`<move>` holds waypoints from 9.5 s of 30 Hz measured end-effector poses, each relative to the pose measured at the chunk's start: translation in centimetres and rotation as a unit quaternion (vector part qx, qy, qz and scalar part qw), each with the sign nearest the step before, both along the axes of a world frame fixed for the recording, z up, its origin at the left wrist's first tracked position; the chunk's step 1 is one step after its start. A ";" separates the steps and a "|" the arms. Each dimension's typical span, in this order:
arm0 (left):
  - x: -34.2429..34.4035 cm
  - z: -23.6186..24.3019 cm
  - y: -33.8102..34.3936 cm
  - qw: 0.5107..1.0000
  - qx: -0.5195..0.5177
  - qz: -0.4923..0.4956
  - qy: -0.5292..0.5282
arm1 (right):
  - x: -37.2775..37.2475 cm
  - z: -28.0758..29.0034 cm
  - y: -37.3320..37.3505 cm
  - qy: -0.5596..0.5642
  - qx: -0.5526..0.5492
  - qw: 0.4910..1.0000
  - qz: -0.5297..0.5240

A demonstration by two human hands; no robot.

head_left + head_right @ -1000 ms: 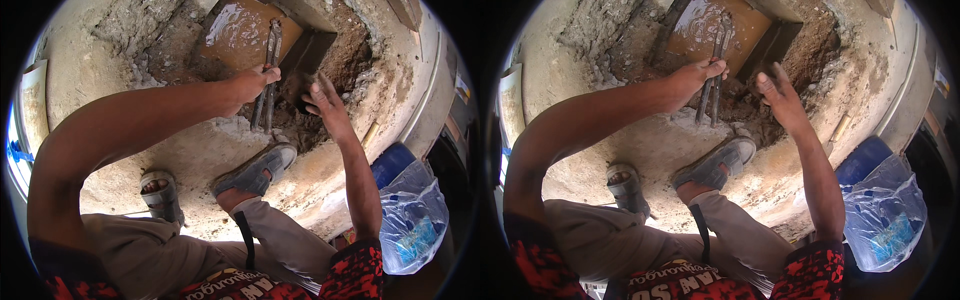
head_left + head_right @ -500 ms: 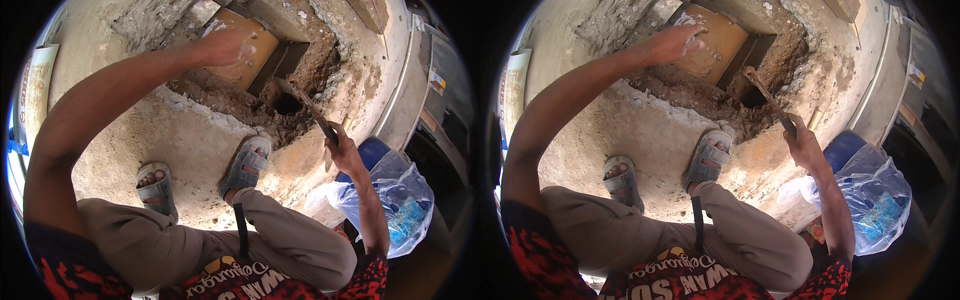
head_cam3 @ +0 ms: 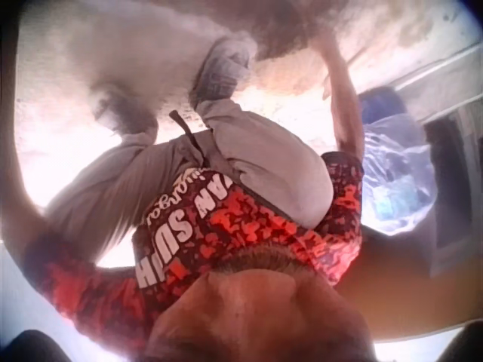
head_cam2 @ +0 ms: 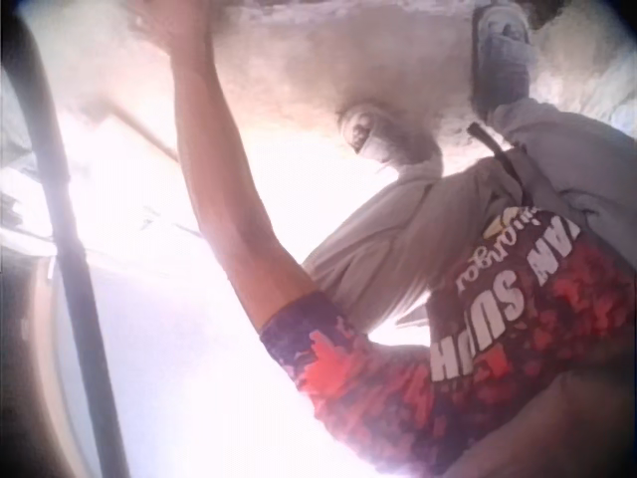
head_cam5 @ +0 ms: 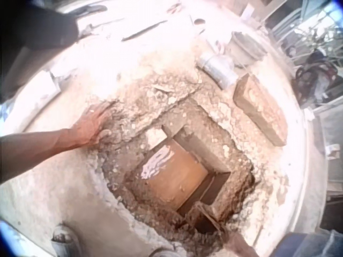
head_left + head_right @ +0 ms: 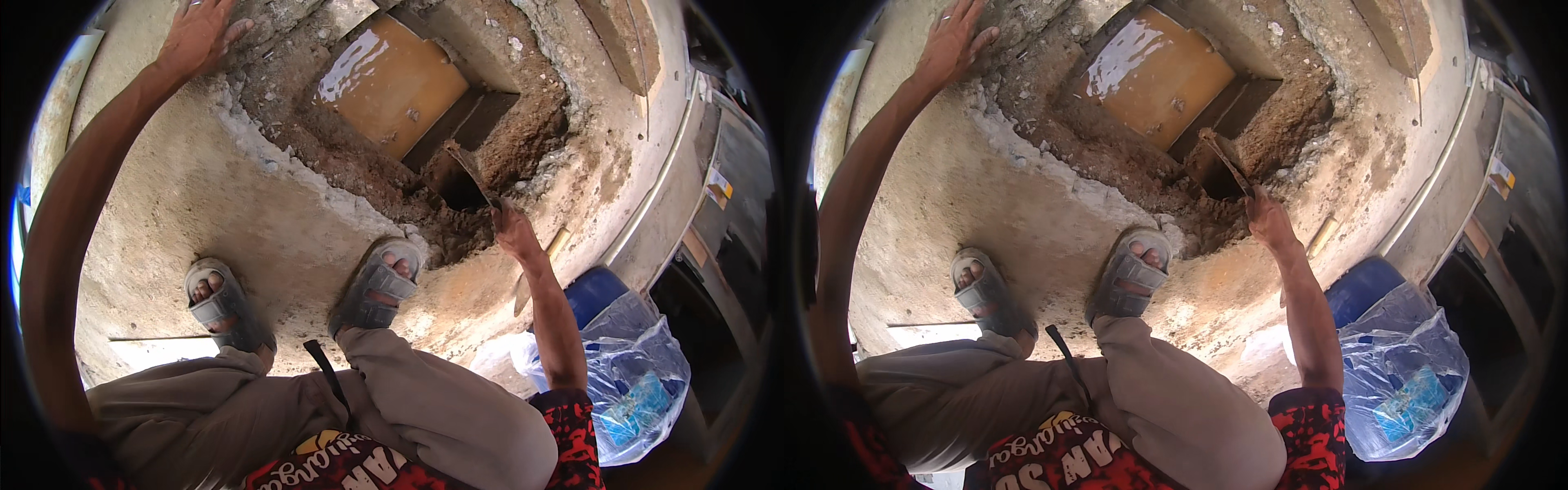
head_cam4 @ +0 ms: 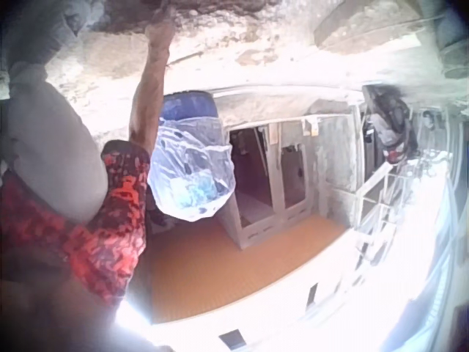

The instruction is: The person repairs a sewer drain by inserting a section of pipe and applying mortar around the edges using a small trowel and their hands.

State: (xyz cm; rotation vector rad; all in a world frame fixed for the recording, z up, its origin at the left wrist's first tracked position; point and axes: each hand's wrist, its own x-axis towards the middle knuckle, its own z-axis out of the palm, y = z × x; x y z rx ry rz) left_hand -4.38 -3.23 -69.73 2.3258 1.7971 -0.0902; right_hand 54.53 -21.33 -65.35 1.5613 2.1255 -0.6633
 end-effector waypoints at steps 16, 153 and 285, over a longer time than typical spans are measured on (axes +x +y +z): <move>-5.5 0.0 -2.7 0.990 -0.122 0.066 -0.007 | -13.8 7.6 16.4 0.088 0.191 0.977 -0.022; -7.2 -2.9 -3.8 0.997 0.038 0.053 0.031 | -19.5 4.3 16.8 0.185 0.258 0.942 -0.111; -2.9 -3.0 10.1 0.993 -0.093 0.070 0.000 | 10.6 2.5 -18.5 0.033 0.543 0.563 -0.622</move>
